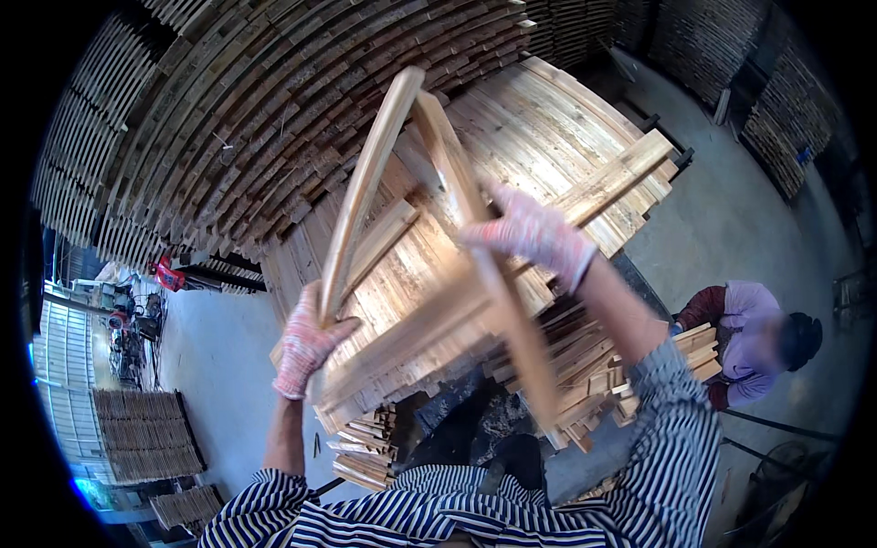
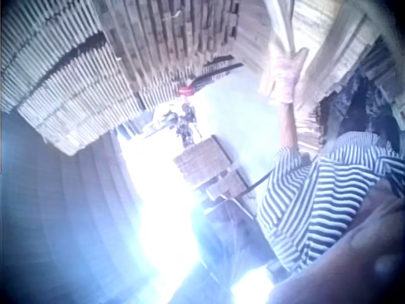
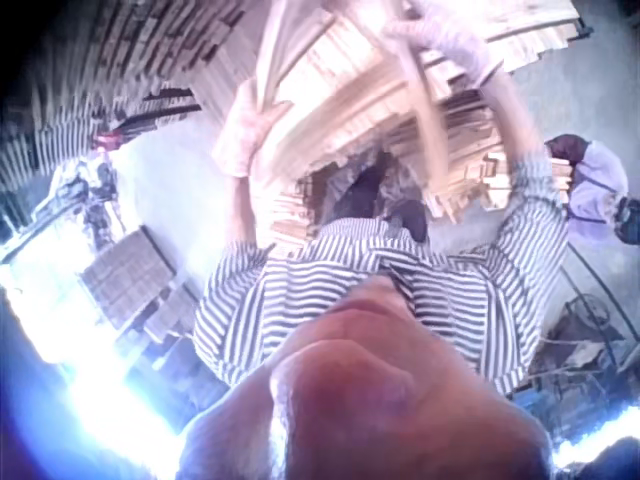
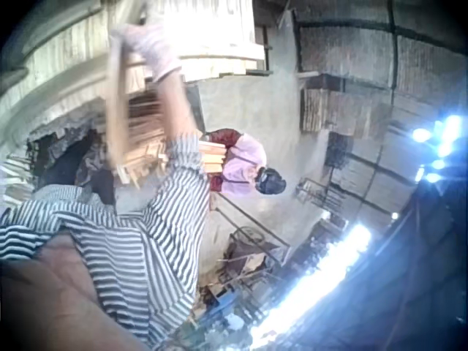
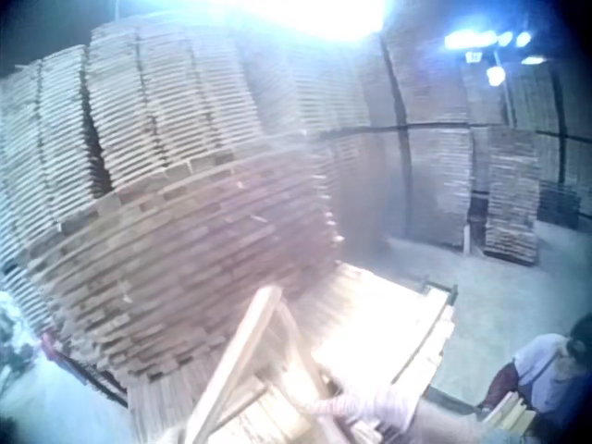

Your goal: The person repeatedly picks up small wooden planks from a large pile and stacks them onto a metal cart. The person wears gloves and handles the wood by hand, organizing the planks into neat piles on the cart throughout the video.

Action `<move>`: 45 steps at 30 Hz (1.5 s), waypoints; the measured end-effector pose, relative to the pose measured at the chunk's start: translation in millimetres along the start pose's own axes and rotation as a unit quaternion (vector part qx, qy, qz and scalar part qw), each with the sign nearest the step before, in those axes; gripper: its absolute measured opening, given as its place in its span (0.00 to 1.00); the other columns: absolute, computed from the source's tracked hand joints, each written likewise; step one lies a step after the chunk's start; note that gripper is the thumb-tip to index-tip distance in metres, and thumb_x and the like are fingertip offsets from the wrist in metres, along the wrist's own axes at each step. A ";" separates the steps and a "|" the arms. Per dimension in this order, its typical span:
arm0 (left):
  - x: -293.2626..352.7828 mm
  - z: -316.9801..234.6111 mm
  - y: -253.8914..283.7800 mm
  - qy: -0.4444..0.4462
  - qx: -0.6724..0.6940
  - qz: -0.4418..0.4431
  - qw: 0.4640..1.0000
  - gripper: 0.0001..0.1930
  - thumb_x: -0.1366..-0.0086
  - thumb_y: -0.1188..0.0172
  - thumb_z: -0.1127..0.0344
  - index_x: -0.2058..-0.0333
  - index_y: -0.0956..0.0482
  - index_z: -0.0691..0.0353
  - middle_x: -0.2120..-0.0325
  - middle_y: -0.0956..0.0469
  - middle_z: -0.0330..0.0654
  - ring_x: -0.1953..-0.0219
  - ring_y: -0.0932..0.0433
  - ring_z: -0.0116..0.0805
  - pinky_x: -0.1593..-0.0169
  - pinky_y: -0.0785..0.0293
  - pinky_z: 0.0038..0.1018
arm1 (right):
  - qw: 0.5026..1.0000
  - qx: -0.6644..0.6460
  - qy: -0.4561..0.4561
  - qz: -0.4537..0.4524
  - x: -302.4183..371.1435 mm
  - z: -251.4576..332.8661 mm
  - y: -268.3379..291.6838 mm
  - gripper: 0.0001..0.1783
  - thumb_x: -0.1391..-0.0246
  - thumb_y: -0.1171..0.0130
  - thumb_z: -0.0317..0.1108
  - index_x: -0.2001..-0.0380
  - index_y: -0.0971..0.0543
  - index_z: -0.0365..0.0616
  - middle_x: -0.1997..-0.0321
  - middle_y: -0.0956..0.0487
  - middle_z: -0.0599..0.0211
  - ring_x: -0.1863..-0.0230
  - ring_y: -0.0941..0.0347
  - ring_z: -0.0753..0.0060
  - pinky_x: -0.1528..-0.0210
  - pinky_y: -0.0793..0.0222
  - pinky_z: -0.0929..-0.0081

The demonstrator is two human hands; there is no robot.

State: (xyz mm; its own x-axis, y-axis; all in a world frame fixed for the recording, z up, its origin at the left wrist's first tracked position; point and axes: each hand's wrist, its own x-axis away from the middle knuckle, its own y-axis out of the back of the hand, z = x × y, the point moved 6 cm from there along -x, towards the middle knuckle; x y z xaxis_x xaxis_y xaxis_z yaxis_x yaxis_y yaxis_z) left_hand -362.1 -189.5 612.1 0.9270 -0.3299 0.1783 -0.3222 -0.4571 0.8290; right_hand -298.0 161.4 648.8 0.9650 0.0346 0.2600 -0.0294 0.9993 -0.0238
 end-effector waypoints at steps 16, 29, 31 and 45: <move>-74.9 164.3 -7.0 0.096 -0.124 -0.039 0.987 0.50 0.53 0.19 0.54 0.34 0.36 0.63 0.42 0.24 0.62 0.41 0.24 0.61 0.40 0.24 0.45 | 0.668 0.741 0.030 0.069 -256.0 -57.1 83.6 0.35 0.41 0.43 0.25 0.34 0.25 0.73 0.33 0.26 0.56 0.31 0.29 0.50 0.34 0.28 0.54; -178.0 158.2 5.5 0.049 -0.088 0.005 0.995 0.45 0.52 0.20 0.57 0.37 0.33 0.62 0.47 0.21 0.60 0.45 0.21 0.60 0.43 0.23 0.45 | 0.738 0.670 0.018 -0.080 -334.1 -64.5 130.7 0.24 0.32 0.45 0.45 0.34 0.25 0.72 0.32 0.25 0.54 0.34 0.27 0.44 0.36 0.26 0.56; -178.3 155.6 8.7 0.058 -0.102 0.012 0.993 0.45 0.52 0.20 0.57 0.37 0.33 0.63 0.46 0.21 0.60 0.44 0.22 0.61 0.43 0.24 0.45 | 0.700 0.713 0.031 -0.035 -327.6 -60.9 118.9 0.25 0.31 0.48 0.42 0.32 0.27 0.73 0.31 0.26 0.55 0.33 0.27 0.46 0.38 0.24 0.56; 19.7 150.1 15.4 0.182 -0.083 -0.164 0.966 0.45 0.35 0.30 0.45 0.32 0.37 0.73 0.44 0.23 0.62 0.46 0.20 0.54 0.42 0.22 0.43 | 0.881 0.260 0.358 -0.169 -14.7 -133.9 -130.1 0.28 0.42 0.40 0.37 0.37 0.25 0.52 0.37 0.25 0.51 0.38 0.26 0.49 0.47 0.19 0.54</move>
State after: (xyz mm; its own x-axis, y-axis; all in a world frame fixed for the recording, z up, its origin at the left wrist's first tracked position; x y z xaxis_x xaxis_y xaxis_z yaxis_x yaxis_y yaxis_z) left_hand -377.6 -327.1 548.8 0.9898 0.1367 0.0408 0.0080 -0.3386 0.9409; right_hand -273.4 28.9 518.8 0.8530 -0.0993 -0.5124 0.3560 0.8286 0.4321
